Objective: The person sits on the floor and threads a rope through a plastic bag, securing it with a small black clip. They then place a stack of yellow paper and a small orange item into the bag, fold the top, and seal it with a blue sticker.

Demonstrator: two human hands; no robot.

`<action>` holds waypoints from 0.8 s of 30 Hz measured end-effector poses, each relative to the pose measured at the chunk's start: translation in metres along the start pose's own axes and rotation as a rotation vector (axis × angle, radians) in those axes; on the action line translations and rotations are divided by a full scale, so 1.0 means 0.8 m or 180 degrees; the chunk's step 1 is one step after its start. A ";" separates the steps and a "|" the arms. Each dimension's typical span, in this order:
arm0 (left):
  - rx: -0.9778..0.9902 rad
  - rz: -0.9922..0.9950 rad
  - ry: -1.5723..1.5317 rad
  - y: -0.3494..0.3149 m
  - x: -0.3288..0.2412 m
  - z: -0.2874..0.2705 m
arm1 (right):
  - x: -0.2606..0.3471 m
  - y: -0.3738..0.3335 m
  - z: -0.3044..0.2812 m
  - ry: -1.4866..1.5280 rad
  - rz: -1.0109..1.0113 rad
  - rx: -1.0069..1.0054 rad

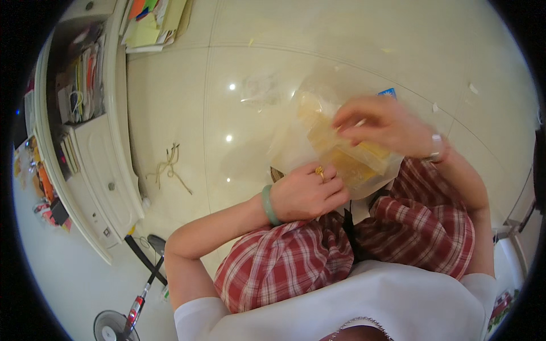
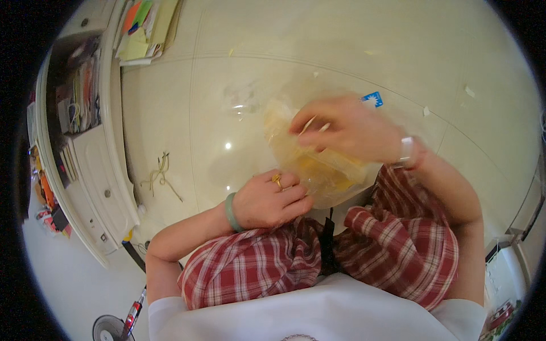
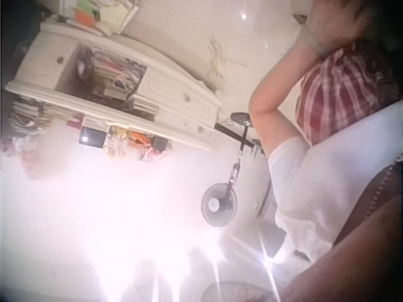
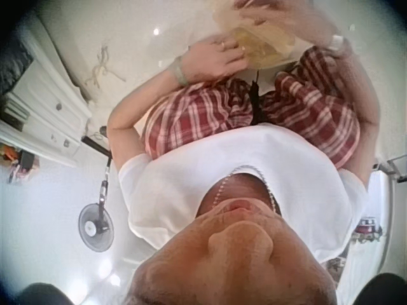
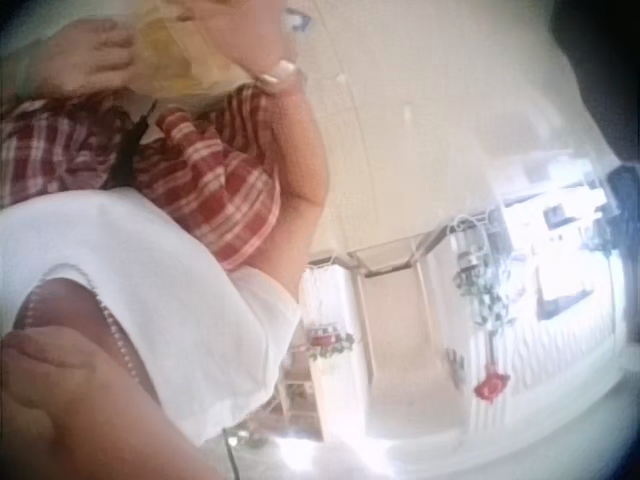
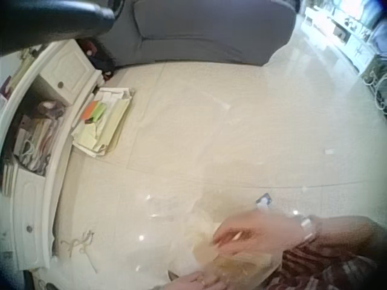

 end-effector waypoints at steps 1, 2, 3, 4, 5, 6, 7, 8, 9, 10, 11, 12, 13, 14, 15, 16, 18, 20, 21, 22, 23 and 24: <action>0.0049 0.0141 0.0005 0.003 -0.005 -0.002 | -0.015 0.006 0.024 -0.0219 -0.0173 0.0171; 0.0103 0.0248 0.0026 0.007 -0.010 -0.001 | -0.033 0.012 0.054 -0.0433 -0.0354 0.0377; 0.0057 0.0357 -0.0015 0.010 -0.015 0.001 | -0.059 0.016 0.089 -0.0940 -0.0255 0.0825; 0.0005 0.0463 -0.0060 0.013 -0.021 0.003 | -0.090 0.015 0.120 -0.1444 -0.0140 0.1282; -0.0047 0.0602 -0.0110 0.021 -0.027 0.005 | -0.093 0.015 0.137 -0.1051 -0.0940 0.1024; -0.0023 0.0716 -0.0222 0.033 -0.030 0.008 | -0.098 0.002 0.141 -0.0665 -0.1733 0.0739; 0.0106 0.0712 -0.0350 0.035 -0.030 0.016 | -0.107 0.004 0.147 -0.0830 -0.1466 0.0907; 0.0231 0.0745 -0.0483 0.041 -0.031 0.021 | -0.106 0.003 0.140 -0.1006 -0.1177 0.1037; 0.0364 0.0793 -0.0616 0.049 -0.032 0.025 | -0.105 -0.001 0.130 -0.1174 -0.0874 0.1143; 0.0343 0.0634 -0.0596 0.056 -0.023 0.024 | -0.103 -0.009 0.122 -0.1310 -0.0528 0.1237; 0.0424 0.0510 -0.0667 0.064 -0.013 0.024 | -0.102 -0.017 0.107 -0.1431 -0.0190 0.1314; 0.0509 0.0326 -0.0715 0.068 0.000 0.022 | -0.100 -0.024 0.092 -0.1535 0.0116 0.1439; 0.0596 0.0144 -0.0765 0.072 0.013 0.021 | -0.083 -0.029 0.060 -0.1027 0.0297 0.1222; 0.0636 -0.0002 -0.0738 0.070 0.019 0.017 | -0.058 -0.043 0.027 -0.0519 0.0510 0.1002; 0.0697 -0.0128 -0.0679 0.071 0.030 0.022 | -0.053 -0.053 -0.011 -0.0013 0.0674 0.0743; 0.0756 -0.0267 -0.0620 0.074 0.041 0.028 | -0.063 -0.054 -0.065 0.0443 0.0416 0.0033; 0.0549 -0.0319 -0.0495 0.087 0.054 0.031 | -0.115 -0.077 -0.202 0.0402 -0.0069 -0.1670; 0.0460 -0.0315 -0.0377 0.104 0.068 0.042 | -0.186 -0.144 -0.343 -0.0772 0.0110 -0.3357; 0.0472 -0.0277 -0.0322 0.110 0.068 0.049 | -0.203 -0.185 -0.389 -0.2178 0.0007 -0.3900; 0.0481 -0.0227 -0.0267 0.118 0.073 0.057 | -0.235 -0.222 -0.434 -0.3029 0.0185 -0.4047; 0.0535 -0.0193 -0.0264 0.126 0.076 0.066 | -0.271 -0.262 -0.475 -0.3153 0.0447 -0.4407; 0.0598 -0.0175 -0.0266 0.133 0.080 0.078 | -0.297 -0.298 -0.503 -0.3263 0.0719 -0.4748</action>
Point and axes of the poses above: each hand's wrist, its own y-axis towards the middle knuckle, its own z-axis out of the palm, x = y × z, the point moved 10 cm from there along y, towards the middle knuckle, and after that the axes turned 3 degrees about -x, right-handed, at the moved point
